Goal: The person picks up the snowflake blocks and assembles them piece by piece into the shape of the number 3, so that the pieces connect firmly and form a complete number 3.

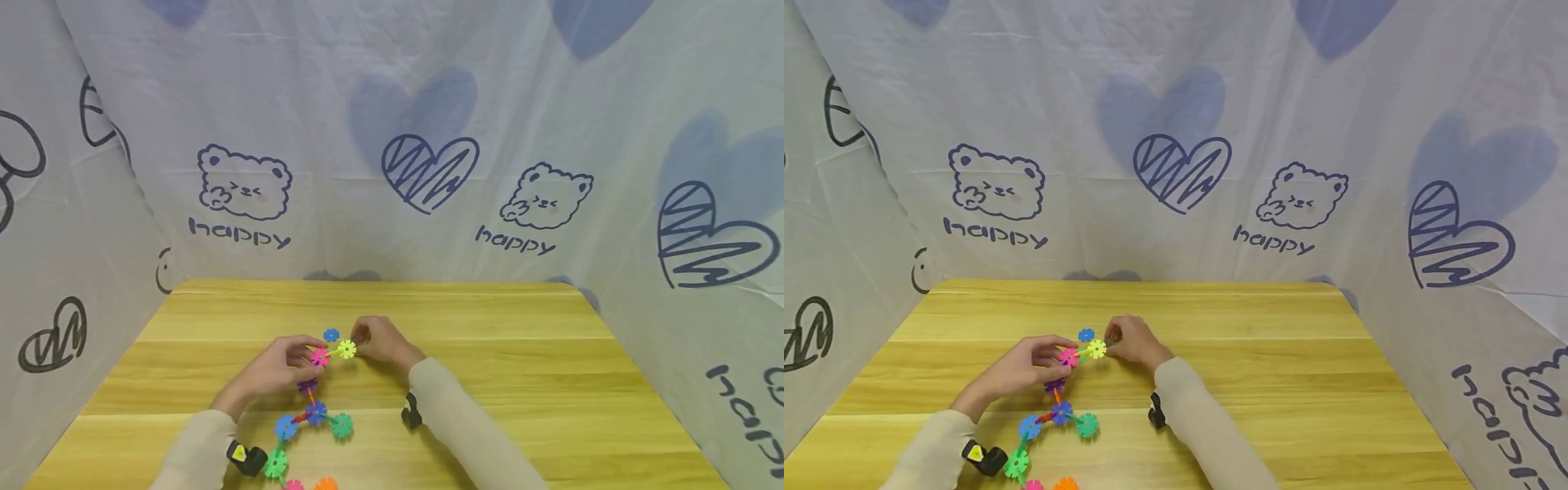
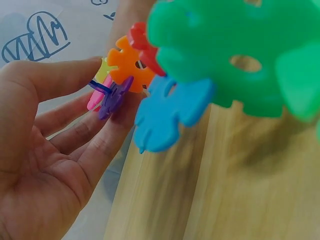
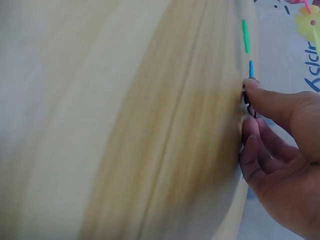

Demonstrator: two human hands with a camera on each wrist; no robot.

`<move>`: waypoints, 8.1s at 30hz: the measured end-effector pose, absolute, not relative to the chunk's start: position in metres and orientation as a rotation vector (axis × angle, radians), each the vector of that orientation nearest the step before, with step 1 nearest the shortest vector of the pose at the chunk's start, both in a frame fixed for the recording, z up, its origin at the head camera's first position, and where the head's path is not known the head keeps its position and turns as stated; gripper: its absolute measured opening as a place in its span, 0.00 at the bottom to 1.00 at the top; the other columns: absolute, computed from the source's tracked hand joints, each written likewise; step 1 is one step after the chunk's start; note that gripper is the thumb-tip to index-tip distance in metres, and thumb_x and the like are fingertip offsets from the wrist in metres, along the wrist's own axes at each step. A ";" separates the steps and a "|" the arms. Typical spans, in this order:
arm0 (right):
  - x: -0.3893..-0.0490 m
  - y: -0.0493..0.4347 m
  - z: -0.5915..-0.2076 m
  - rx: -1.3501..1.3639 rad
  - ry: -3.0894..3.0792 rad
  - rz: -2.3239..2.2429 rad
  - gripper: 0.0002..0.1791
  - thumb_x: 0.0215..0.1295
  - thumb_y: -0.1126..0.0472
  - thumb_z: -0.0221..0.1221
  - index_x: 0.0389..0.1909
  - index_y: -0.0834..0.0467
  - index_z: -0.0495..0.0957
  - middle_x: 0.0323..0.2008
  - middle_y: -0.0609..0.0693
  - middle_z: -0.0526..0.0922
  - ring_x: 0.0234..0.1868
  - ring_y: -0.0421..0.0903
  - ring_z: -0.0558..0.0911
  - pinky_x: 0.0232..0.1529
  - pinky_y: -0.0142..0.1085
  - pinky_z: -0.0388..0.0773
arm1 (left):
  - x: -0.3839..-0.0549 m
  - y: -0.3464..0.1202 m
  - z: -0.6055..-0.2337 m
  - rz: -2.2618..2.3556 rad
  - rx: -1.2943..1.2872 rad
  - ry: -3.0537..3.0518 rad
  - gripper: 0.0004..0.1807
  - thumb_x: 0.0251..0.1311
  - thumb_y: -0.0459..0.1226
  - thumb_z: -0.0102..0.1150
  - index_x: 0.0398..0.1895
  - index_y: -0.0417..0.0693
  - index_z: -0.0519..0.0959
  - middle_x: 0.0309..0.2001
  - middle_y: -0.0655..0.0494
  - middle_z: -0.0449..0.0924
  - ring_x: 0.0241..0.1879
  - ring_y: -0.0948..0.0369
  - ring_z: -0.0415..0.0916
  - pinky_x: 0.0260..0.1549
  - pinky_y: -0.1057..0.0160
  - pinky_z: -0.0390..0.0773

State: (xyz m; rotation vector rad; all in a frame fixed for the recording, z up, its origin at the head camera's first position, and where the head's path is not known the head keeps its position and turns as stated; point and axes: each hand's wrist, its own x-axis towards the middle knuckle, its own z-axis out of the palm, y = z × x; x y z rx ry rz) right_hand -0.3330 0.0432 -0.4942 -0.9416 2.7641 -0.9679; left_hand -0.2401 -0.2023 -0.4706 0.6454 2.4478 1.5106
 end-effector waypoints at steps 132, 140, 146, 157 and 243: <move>-0.315 0.045 -0.489 -0.987 2.593 -1.003 0.06 0.62 0.61 0.73 0.37 0.55 0.86 0.32 0.49 0.87 0.33 0.36 0.79 0.38 0.27 0.78 | -0.242 -0.217 -0.468 1.521 0.571 2.555 0.28 0.67 0.40 0.67 0.68 0.44 0.74 0.51 0.42 0.82 0.48 0.54 0.82 0.46 0.61 0.84; -0.312 0.060 -0.489 -0.906 2.541 -1.112 0.04 0.65 0.62 0.70 0.38 0.56 0.86 0.29 0.49 0.86 0.26 0.39 0.83 0.31 0.30 0.84 | -0.245 -0.206 -0.467 1.552 0.598 2.543 0.27 0.66 0.38 0.67 0.67 0.39 0.75 0.52 0.40 0.82 0.49 0.54 0.83 0.46 0.63 0.84; -0.311 0.070 -0.484 -0.852 2.494 -1.228 0.06 0.66 0.66 0.68 0.43 0.60 0.85 0.30 0.52 0.85 0.26 0.44 0.86 0.30 0.34 0.86 | -0.247 -0.201 -0.466 1.596 0.602 2.499 0.27 0.66 0.36 0.67 0.67 0.37 0.74 0.52 0.37 0.81 0.48 0.53 0.83 0.42 0.63 0.85; -0.307 0.077 -0.474 -0.853 2.507 -1.306 0.05 0.67 0.66 0.67 0.42 0.60 0.85 0.32 0.54 0.86 0.30 0.53 0.88 0.33 0.34 0.85 | -0.248 -0.192 -0.466 1.586 0.611 2.469 0.25 0.67 0.35 0.66 0.67 0.41 0.76 0.51 0.38 0.80 0.43 0.54 0.84 0.38 0.61 0.87; -0.294 0.068 -0.475 -0.624 2.437 -1.538 0.08 0.67 0.73 0.63 0.44 0.70 0.87 0.35 0.61 0.90 0.21 0.40 0.84 0.32 0.41 0.89 | -0.250 -0.177 -0.472 1.458 0.649 2.482 0.24 0.71 0.32 0.59 0.69 0.38 0.75 0.53 0.42 0.87 0.47 0.55 0.87 0.48 0.64 0.85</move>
